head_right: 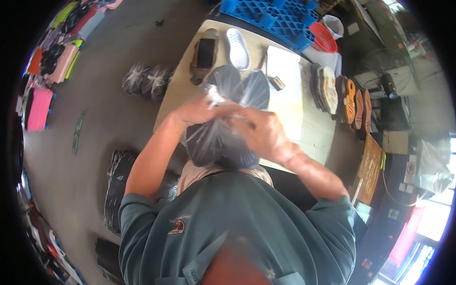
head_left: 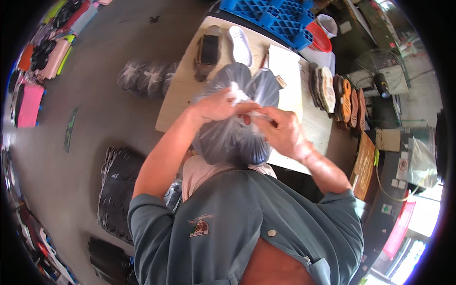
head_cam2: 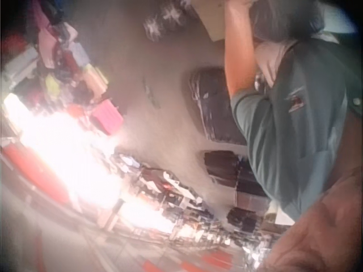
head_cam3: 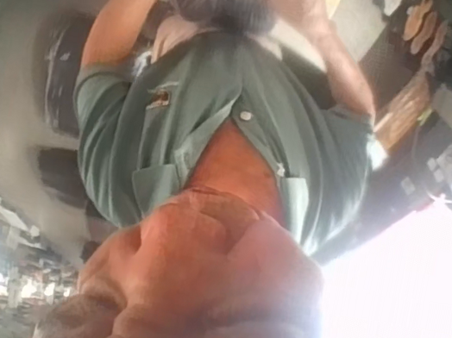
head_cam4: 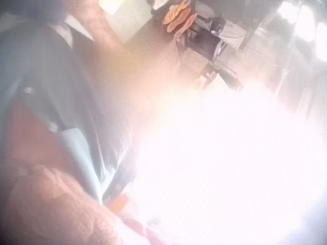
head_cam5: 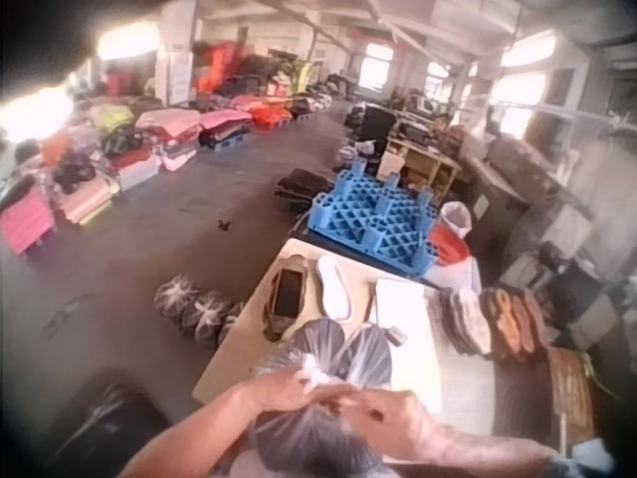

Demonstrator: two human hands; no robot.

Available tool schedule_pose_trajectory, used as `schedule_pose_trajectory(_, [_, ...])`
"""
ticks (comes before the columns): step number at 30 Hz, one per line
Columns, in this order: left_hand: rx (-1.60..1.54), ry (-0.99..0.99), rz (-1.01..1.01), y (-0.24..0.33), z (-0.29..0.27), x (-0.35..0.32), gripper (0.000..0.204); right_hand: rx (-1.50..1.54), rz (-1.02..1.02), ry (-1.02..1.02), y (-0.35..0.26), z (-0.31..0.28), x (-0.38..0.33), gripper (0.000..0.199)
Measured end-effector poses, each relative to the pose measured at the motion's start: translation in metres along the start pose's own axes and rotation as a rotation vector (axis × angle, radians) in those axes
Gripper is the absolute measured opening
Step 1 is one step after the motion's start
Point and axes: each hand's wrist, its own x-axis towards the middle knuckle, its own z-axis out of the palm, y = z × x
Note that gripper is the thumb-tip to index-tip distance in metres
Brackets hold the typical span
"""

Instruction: The person trims the edges of black shoe soles using a green pneumatic cutting tool, then places the trimmed soles into plastic bags and ties them. The person also writes on a notepad at the end.

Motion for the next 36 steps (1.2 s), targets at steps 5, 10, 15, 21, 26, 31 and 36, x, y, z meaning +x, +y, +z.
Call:
schedule_pose_trajectory(5, [0.064, -0.061, 0.131, 0.003, -0.011, -0.004, 0.034, -0.048, -0.18, 0.124, -0.007, 0.037, -0.015, 0.039])
schedule_pose_trajectory(10, [-0.126, -0.084, -0.029, -0.001, -0.008, -0.005, 0.018, -0.053, -0.128, -0.11, 0.008, -0.009, -0.003, 0.038])
schedule_pose_trajectory(15, [0.326, 0.014, 0.197, -0.003, 0.009, -0.011, 0.008, 0.035, -0.236, -0.043, 0.039, -0.011, 0.048, 0.029])
schedule_pose_trajectory(21, [1.015, 0.466, 0.58, -0.02, 0.043, -0.011, 0.01, -0.111, -0.017, -0.408, 0.049, -0.024, 0.076, 0.04])
schedule_pose_trajectory(26, [0.992, 0.669, 0.658, -0.032, 0.052, -0.01, 0.012, 0.103, 0.006, -0.617, 0.047, -0.03, 0.093, 0.044])
schedule_pose_trajectory(31, [0.912, 0.74, 0.632, -0.027, 0.051, -0.017, 0.019, 0.156, -0.19, -0.527, 0.049, -0.022, 0.088, 0.035])
schedule_pose_trajectory(36, [0.707, 0.528, 0.521, -0.013, 0.039, -0.02, 0.021, -0.067, -0.274, -0.518, 0.037, -0.032, 0.086, 0.02])
